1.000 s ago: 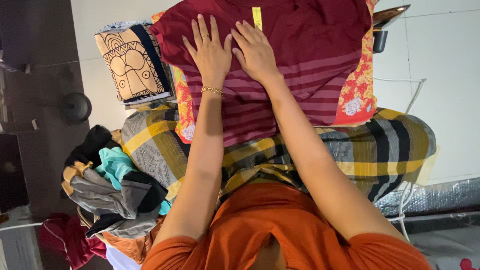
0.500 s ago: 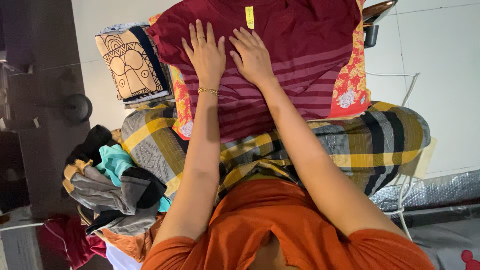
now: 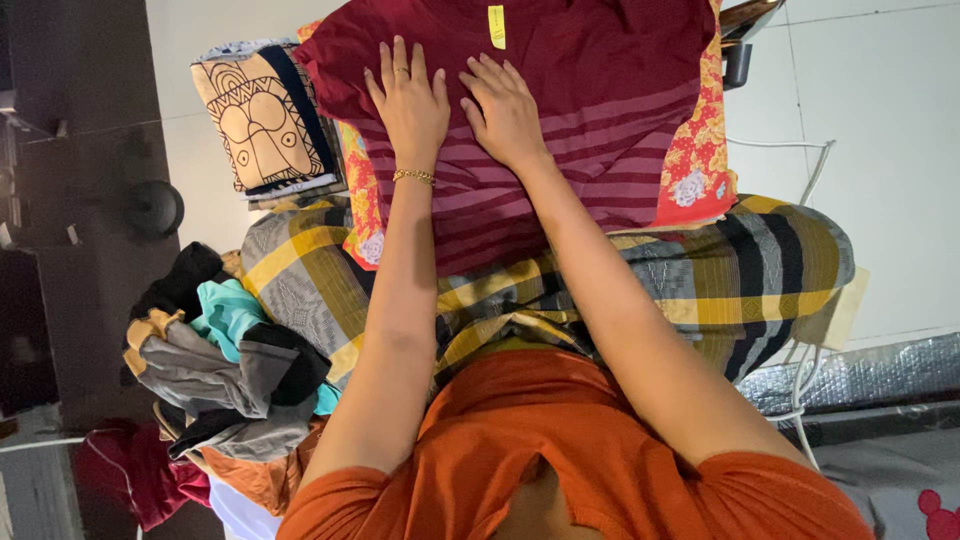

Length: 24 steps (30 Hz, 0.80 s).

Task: The person folds a dark blue patterned cloth and places it aside. They then pick up a maroon striped t-shirt, unfold it, and iron it on a floral cushion using a handheld iron. The person irons both the front and back of the shirt, smoothing it out before folding it.

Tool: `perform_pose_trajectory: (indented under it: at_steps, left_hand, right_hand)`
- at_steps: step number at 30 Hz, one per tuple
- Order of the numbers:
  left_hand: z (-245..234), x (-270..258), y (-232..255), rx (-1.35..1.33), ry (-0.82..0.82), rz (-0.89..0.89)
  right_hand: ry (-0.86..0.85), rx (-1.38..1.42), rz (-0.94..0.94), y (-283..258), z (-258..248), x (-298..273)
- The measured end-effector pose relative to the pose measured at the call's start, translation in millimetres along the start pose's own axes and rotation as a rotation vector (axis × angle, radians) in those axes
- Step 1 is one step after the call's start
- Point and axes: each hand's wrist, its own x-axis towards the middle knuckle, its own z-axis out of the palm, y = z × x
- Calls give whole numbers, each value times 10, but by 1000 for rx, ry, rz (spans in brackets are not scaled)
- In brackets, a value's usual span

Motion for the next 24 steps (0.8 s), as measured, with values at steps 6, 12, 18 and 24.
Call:
perform_pose_trajectory:
  at_steps: [6, 12, 18, 24]
  left_hand:
    - [26, -57, 13, 111, 40, 92]
    - [-22, -183, -50, 13, 65, 128]
    - [-118, -349, -31, 140, 109, 22]
    - [-258, -490, -11, 179, 98, -11]
  right_hand:
    - [34, 31, 0, -44, -25, -75]
    - [-29, 35, -103, -142, -132, -136]
    - [-20, 53, -70, -152, -111, -208]
    - [-15, 60, -66, -144, -97, -212]
